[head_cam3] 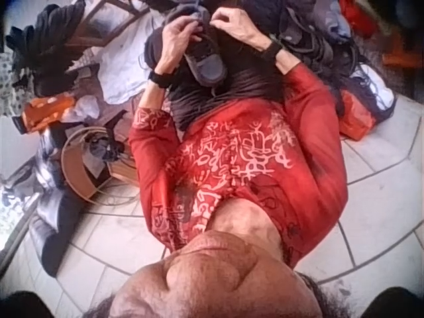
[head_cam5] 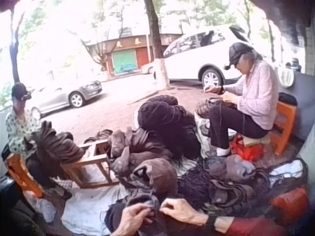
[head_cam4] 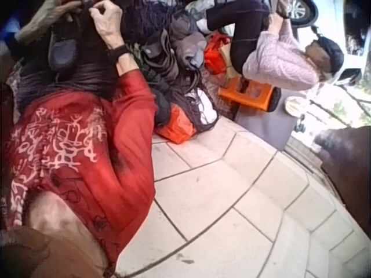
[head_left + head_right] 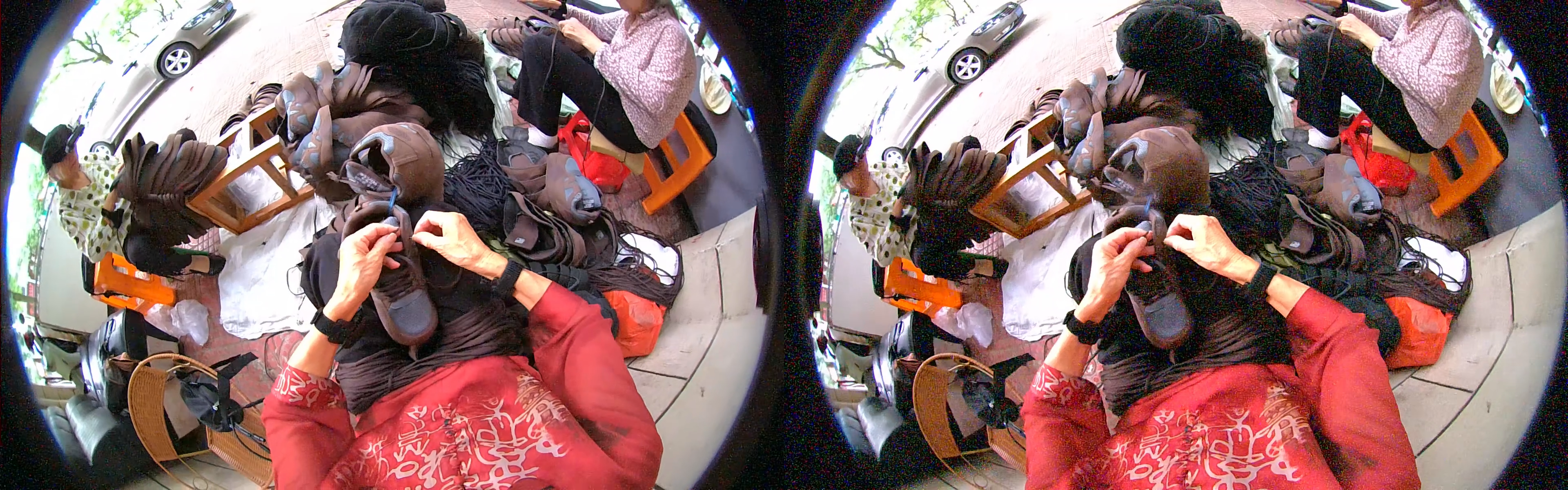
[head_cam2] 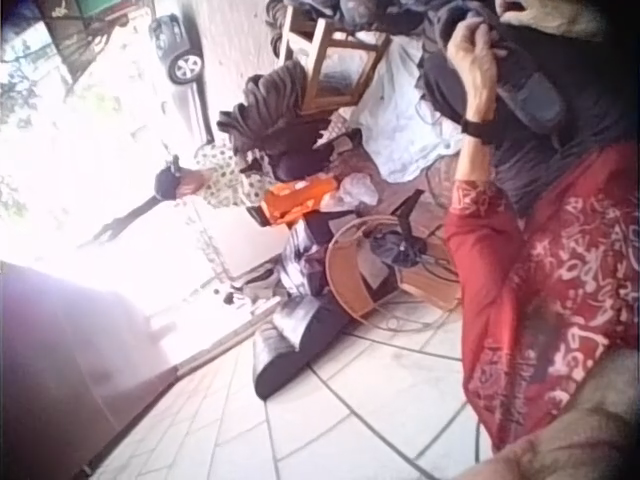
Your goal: Insert laces into a pair of brown leather shoes.
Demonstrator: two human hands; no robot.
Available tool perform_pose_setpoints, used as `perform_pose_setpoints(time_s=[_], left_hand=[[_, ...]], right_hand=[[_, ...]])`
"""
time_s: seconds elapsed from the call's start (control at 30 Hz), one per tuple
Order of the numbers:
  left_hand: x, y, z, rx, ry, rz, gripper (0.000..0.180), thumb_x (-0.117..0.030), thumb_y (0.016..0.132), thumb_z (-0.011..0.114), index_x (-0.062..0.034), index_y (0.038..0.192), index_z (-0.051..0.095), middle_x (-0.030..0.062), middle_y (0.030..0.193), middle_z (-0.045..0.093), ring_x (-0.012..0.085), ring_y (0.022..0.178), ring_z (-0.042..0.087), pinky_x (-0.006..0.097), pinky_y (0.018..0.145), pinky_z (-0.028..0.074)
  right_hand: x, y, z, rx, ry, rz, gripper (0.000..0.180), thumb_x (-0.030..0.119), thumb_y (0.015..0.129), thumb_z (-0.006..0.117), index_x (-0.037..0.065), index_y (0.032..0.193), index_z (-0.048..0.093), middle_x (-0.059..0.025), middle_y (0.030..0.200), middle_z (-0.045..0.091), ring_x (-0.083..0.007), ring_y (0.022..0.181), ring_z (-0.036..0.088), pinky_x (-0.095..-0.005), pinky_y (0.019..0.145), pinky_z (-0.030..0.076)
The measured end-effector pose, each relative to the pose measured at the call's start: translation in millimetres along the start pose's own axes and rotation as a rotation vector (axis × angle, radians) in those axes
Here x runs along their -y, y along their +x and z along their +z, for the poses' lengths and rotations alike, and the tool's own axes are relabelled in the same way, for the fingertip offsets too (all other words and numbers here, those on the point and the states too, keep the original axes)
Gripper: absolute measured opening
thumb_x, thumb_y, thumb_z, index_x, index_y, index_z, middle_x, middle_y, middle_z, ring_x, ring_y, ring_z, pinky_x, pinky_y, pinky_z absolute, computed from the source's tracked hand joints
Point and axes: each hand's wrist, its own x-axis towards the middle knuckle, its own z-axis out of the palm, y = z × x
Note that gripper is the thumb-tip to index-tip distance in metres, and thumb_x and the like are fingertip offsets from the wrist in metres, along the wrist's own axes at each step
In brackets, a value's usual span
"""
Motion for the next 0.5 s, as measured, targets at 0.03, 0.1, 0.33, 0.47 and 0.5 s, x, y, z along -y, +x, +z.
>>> perform_pose_setpoints(time_s=[0.03,0.1,0.33,0.47,0.5], left_hand=[[0.0,0.3,0.4,0.013,0.027,-0.002,0.018,-0.008,0.088,0.051,0.0023,0.100,0.058,0.0096,0.095,0.061,0.0149,0.077,0.061,0.023,0.058,0.052],[-2.0,-4.5,0.8,-0.042,-0.006,0.038,0.017,-0.006,0.086,0.053,0.0025,0.100,0.059,0.0090,0.090,0.062,0.0142,0.074,0.062,0.022,0.056,0.052],[14.0,-43.5,-44.9,-0.517,-0.181,0.203,0.020,-0.007,0.084,0.057,0.0028,0.101,0.059,0.0113,0.084,0.064,0.0161,0.072,0.063,0.023,0.055,0.051],[19.5,-55.9,-45.3,-0.510,-0.089,0.223,0.015,-0.009,0.085,0.056,-0.0002,0.097,0.060,0.0083,0.078,0.064,0.0105,0.061,0.058,0.020,0.050,0.044],[17.3,-61.4,-44.9,-0.505,-0.133,0.186,0.014,-0.010,0.086,0.056,-0.0005,0.095,0.060,0.0070,0.075,0.063,0.0082,0.057,0.054,0.018,0.049,0.041]], right_hand=[[0.9,0.8,2.3,0.004,-0.004,0.000,0.012,0.010,0.077,0.063,-0.001,0.082,0.060,-0.0042,0.074,0.062,-0.0087,0.068,0.055,-0.0242,0.063,0.045],[2.8,3.8,7.8,-0.024,-0.055,-0.002,0.013,0.011,0.077,0.063,-0.001,0.082,0.060,-0.0040,0.073,0.061,-0.0091,0.066,0.055,-0.0243,0.062,0.045],[34.0,8.8,1.8,-0.136,-0.464,-0.598,0.021,0.013,0.069,0.065,0.003,0.086,0.057,-0.0098,0.086,0.055,-0.0278,0.086,0.051,-0.0362,0.078,0.042],[49.6,12.2,35.4,0.076,-0.448,-0.738,0.018,0.008,0.071,0.061,0.003,0.087,0.056,-0.0108,0.089,0.053,-0.0283,0.089,0.050,-0.0363,0.081,0.041],[48.8,12.0,43.2,0.101,-0.432,-0.716,0.018,0.008,0.071,0.060,0.003,0.088,0.056,-0.0111,0.090,0.052,-0.0285,0.089,0.050,-0.0365,0.082,0.041]])
